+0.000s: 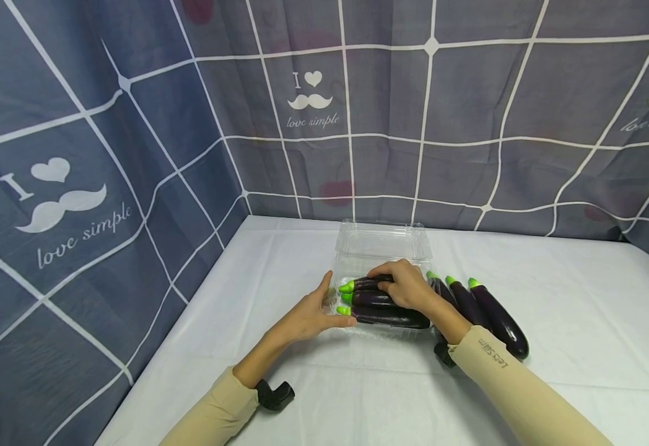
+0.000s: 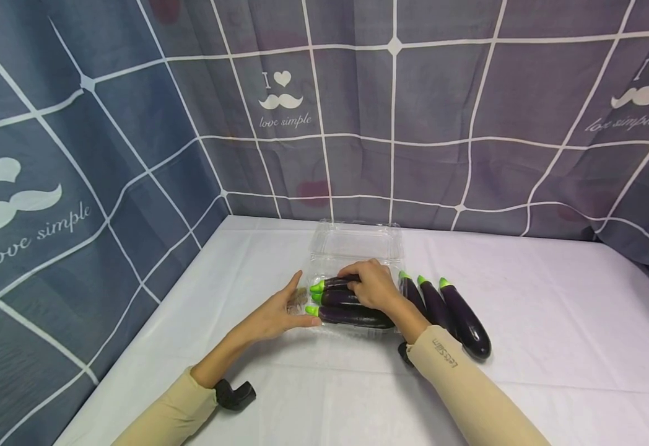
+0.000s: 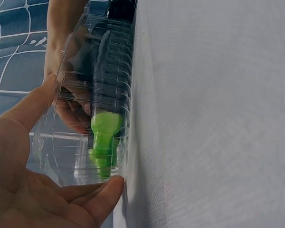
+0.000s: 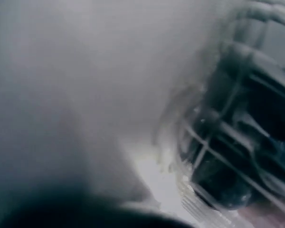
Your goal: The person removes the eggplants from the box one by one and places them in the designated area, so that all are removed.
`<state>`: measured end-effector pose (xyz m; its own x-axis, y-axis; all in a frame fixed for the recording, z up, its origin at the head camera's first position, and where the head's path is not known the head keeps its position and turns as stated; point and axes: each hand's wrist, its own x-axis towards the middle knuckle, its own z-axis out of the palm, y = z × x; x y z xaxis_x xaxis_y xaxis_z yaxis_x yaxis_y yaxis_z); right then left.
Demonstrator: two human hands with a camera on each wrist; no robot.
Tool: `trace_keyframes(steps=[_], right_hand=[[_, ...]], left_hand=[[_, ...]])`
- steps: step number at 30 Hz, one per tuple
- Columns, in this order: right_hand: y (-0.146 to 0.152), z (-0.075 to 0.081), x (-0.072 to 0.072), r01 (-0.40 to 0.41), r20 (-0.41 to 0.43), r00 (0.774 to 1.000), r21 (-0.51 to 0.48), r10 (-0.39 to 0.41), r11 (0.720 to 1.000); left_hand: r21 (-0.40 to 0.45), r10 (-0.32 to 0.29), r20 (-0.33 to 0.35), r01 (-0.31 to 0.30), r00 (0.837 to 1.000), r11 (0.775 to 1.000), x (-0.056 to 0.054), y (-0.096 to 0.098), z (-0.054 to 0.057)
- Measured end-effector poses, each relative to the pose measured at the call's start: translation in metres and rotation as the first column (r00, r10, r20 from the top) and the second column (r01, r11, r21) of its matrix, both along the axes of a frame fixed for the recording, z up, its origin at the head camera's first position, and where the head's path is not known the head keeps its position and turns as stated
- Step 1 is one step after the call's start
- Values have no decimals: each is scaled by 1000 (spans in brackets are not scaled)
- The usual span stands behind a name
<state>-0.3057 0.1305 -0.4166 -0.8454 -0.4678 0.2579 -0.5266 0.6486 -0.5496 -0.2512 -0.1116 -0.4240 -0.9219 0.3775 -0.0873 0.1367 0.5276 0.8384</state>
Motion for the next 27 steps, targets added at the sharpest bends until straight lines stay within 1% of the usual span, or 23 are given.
trace_keyframes(steps=[5,9,13,21,27], right_hand=[[0,-4,1,0,-59,998,-37,-2,999],[-1,-2,1,-31,-109,994,-124,17,992],[-1,0,2,-48,-158,987,-198,16,979],[3,2,2,-25,-253,966,-295,-53,955],[3,5,2,9,-286,953,-314,-104,949]], left_hand=[[1,-1,1,1,1000,1000,0,-1,-1],[12,-2,2,2,1000,1000,0,-2,-1],[23,-10,-1,10,1000,1000,0,-2,-1],[22,-18,-13,18,1000,1000,-1,-2,-1],[36,-14,-15,14,1000,999,-2,-2,-2]])
